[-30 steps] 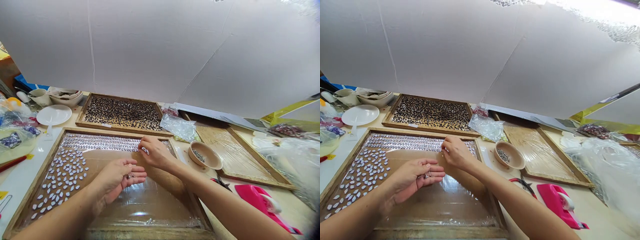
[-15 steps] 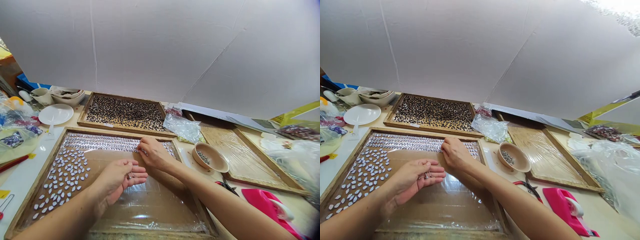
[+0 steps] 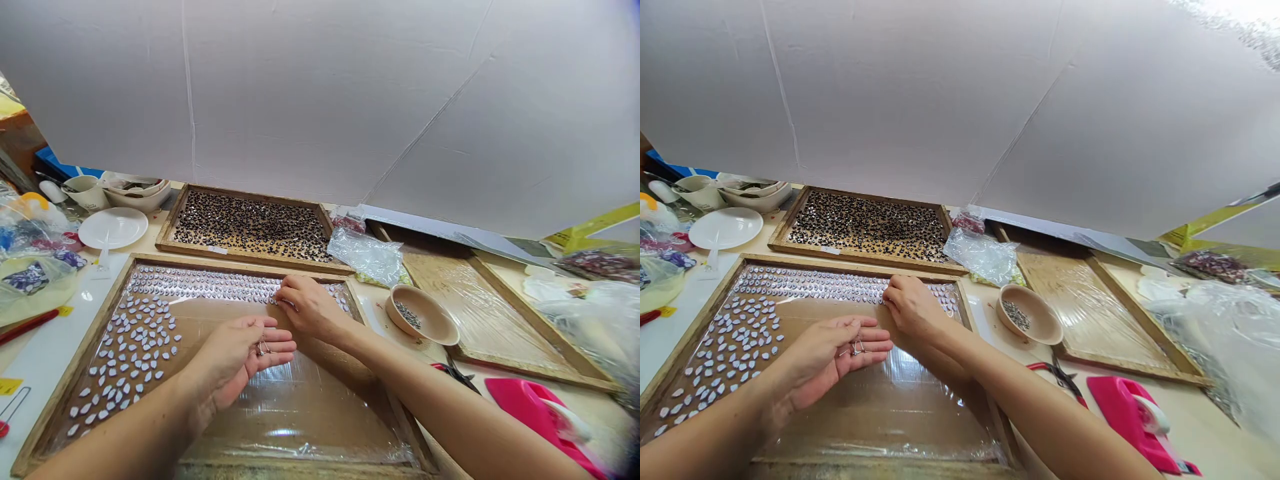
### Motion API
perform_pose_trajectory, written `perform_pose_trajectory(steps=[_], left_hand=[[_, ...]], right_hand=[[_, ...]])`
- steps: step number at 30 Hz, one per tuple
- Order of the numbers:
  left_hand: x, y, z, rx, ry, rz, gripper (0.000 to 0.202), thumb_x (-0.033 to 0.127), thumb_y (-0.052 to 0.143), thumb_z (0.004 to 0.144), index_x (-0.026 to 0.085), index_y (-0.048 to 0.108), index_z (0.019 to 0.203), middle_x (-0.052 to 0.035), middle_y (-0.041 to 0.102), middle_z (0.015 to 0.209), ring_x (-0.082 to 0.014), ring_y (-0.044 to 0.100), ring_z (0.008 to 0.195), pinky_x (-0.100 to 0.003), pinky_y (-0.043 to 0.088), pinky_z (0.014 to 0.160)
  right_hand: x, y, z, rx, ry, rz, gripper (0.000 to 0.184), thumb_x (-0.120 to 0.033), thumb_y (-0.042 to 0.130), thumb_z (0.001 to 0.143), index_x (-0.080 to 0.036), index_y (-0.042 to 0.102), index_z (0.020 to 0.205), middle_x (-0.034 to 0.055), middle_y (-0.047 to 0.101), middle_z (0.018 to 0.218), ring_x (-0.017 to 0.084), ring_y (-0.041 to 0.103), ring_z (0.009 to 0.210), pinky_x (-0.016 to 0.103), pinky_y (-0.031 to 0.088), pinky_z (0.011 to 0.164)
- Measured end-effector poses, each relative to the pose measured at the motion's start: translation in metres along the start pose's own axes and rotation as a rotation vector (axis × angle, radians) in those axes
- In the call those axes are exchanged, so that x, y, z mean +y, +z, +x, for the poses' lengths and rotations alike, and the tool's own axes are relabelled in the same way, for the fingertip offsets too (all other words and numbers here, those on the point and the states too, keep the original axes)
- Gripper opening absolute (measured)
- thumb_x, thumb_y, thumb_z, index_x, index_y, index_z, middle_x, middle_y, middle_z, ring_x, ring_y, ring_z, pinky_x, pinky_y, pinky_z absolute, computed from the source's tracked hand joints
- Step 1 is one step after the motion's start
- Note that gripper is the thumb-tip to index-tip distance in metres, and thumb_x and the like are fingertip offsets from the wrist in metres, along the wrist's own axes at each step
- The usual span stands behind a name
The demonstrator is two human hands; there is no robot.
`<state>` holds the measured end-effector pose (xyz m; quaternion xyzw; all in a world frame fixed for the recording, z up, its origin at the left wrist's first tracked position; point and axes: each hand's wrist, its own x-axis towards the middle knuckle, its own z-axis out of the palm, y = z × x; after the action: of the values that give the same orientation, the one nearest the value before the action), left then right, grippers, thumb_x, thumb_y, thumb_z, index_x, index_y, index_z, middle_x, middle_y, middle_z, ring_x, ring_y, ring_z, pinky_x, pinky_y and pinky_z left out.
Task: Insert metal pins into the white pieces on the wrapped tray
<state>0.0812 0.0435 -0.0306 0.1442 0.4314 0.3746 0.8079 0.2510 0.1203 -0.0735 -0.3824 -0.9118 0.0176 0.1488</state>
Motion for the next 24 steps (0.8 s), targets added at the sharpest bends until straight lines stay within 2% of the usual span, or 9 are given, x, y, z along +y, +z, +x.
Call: perform_pose_trajectory(steps=[4,8,11,13,18,24], left_hand=[[0.000,-0.001,0.000,-0.017,0.017,-0.028,0.019,0.011,0.041,0.086,0.004,0.051,0.100,-0.0232,0.062,0.098,-0.0238,0.066,0.083,-0.041,0.046,0.088],[0.000,-0.002,0.000,-0.084,0.067,-0.073,0.018,0.010,0.042,0.086,0.005,0.058,0.092,-0.0147,0.064,0.090,-0.0167,0.063,0.078,-0.034,0.047,0.084],[0.000,-0.003,-0.001,-0.080,0.103,-0.100,0.016,0.009,0.046,0.084,0.007,0.063,0.083,-0.0075,0.063,0.080,-0.0105,0.058,0.070,-0.026,0.047,0.074],[0.000,-0.004,-0.001,-0.079,0.117,-0.119,0.016,0.009,0.048,0.083,0.008,0.064,0.080,-0.0056,0.062,0.078,-0.0087,0.056,0.067,-0.022,0.046,0.069],[-0.001,-0.004,0.001,-0.084,0.130,-0.160,0.018,0.008,0.048,0.082,0.009,0.065,0.077,-0.0055,0.062,0.075,-0.0094,0.056,0.068,-0.020,0.045,0.066],[0.000,-0.004,0.000,-0.105,0.109,-0.160,0.018,0.007,0.048,0.080,0.009,0.065,0.073,-0.0054,0.063,0.071,-0.0101,0.057,0.069,-0.020,0.047,0.065]], right_hand=[[-0.011,-0.018,-0.004,0.095,0.015,0.159,0.014,-0.012,0.051,0.079,-0.015,0.062,0.087,0.0082,0.056,0.087,0.017,0.050,0.076,0.030,0.041,0.066],[-0.041,-0.038,-0.008,0.109,0.029,0.430,0.012,-0.012,0.050,0.080,-0.017,0.060,0.083,0.0052,0.054,0.081,0.014,0.051,0.072,0.027,0.043,0.062],[-0.061,-0.040,-0.008,0.077,0.035,0.446,0.009,-0.013,0.051,0.078,-0.017,0.059,0.081,0.0052,0.054,0.079,0.015,0.050,0.072,0.028,0.043,0.062],[-0.068,-0.036,-0.007,0.083,0.043,0.399,0.008,-0.013,0.052,0.078,-0.016,0.058,0.079,0.0060,0.054,0.079,0.017,0.049,0.074,0.030,0.042,0.063],[-0.070,-0.029,-0.005,0.142,0.043,0.336,0.011,-0.014,0.047,0.079,-0.016,0.057,0.075,0.0067,0.054,0.077,0.017,0.047,0.073,0.031,0.041,0.064],[-0.064,-0.033,-0.007,0.086,0.055,0.559,0.012,-0.007,0.048,0.075,-0.018,0.053,0.076,0.0033,0.052,0.077,0.014,0.049,0.072,0.027,0.042,0.063]])
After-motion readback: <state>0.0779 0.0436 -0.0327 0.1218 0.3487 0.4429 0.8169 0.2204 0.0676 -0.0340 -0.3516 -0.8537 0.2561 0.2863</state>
